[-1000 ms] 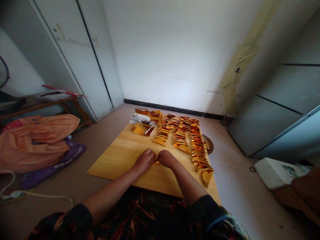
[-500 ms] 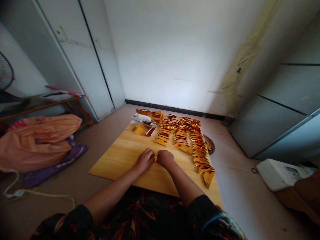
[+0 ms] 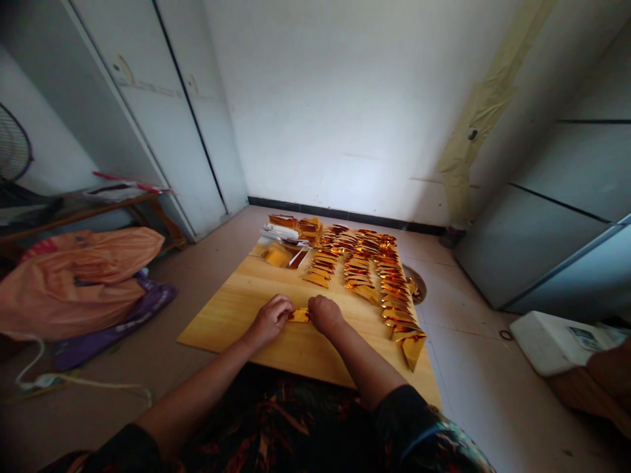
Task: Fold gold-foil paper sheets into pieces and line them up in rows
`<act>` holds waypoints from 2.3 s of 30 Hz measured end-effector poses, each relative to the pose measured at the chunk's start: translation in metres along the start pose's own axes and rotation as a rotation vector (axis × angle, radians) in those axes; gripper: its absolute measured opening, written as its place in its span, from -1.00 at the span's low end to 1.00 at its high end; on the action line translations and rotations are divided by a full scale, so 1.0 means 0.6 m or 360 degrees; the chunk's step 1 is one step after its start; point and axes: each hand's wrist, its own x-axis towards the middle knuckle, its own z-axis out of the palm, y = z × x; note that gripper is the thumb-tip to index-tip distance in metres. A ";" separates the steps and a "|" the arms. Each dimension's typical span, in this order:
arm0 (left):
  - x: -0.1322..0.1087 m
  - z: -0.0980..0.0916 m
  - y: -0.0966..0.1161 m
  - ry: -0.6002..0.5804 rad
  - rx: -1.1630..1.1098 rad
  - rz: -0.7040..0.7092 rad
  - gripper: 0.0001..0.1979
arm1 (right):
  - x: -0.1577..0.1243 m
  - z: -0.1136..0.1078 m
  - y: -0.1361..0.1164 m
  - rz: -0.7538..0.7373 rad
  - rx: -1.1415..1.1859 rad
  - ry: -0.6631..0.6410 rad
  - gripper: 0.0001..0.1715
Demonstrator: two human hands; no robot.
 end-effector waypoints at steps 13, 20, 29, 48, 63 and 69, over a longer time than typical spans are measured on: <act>-0.009 -0.014 0.005 -0.0323 0.0458 0.0236 -0.81 | -0.019 0.018 0.033 -0.0671 -0.0034 0.0194 -0.75; 0.003 -0.016 -0.006 -0.0350 0.0505 0.0320 -0.79 | -0.009 0.021 0.046 -0.0804 -0.0092 0.0233 -0.71; 0.007 -0.005 -0.014 -0.0267 0.0580 0.0382 -0.74 | -0.011 0.047 0.044 -0.0826 -0.0336 0.0426 -0.72; 0.013 0.006 -0.021 -0.0038 0.0543 0.0249 -0.81 | -0.001 0.073 0.045 -0.0762 -0.0370 0.0785 -0.80; 0.044 0.019 -0.011 0.0167 0.0136 -0.0477 -0.73 | 0.027 0.086 0.042 -0.0491 0.0203 0.0737 -0.75; 0.050 0.027 0.029 0.0359 -0.0246 -0.0889 -0.45 | 0.028 0.085 0.033 -0.0421 0.0678 0.0830 -0.79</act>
